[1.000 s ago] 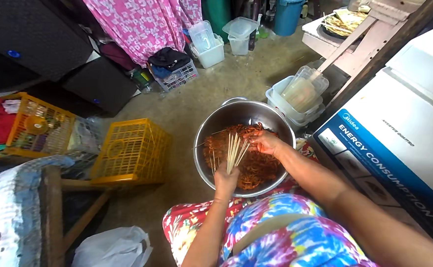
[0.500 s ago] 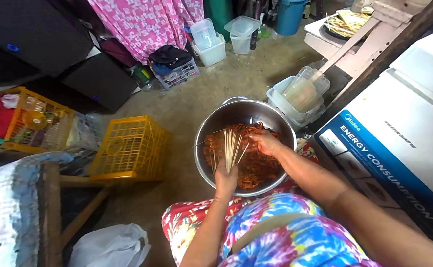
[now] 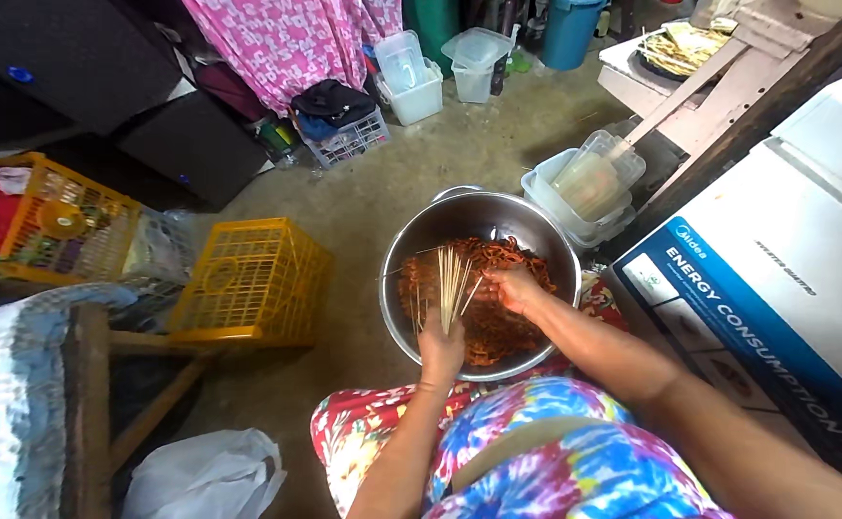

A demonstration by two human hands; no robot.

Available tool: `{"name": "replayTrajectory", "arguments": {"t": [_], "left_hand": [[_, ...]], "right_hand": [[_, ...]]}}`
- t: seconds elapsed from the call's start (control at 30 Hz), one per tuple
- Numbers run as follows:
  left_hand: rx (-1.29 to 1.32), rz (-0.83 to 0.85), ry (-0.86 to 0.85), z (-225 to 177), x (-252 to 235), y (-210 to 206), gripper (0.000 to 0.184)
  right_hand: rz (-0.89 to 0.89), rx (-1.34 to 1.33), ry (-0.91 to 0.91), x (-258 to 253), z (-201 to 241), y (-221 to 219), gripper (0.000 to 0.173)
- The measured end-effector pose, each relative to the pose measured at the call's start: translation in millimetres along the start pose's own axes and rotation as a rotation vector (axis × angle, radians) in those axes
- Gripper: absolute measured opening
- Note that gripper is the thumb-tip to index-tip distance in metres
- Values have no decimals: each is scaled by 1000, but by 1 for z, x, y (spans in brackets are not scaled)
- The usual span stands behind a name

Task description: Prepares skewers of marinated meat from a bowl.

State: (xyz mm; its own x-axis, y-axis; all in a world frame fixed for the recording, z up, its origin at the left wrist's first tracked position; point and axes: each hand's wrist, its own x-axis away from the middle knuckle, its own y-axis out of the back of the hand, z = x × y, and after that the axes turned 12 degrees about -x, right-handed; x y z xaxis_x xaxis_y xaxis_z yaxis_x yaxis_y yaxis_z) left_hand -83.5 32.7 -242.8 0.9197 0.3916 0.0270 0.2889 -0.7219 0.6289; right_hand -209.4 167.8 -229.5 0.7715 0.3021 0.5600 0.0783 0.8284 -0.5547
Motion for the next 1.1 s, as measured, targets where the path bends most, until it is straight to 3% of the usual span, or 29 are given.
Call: {"name": "replayTrajectory", "arguments": {"t": [0.73,1.0,1.1], "left_hand": [[-40,-2,-10,1,1,-1,25],[-100,7,79,-6,-1,2,29],[-96,2,95,-6,-2,3,29]], "right_hand": [[27,75,-18,9,-22,-8,17],[114,319,-84,26,-46,-13,15],[112,374,-70,23,-37,-11,19]]}}
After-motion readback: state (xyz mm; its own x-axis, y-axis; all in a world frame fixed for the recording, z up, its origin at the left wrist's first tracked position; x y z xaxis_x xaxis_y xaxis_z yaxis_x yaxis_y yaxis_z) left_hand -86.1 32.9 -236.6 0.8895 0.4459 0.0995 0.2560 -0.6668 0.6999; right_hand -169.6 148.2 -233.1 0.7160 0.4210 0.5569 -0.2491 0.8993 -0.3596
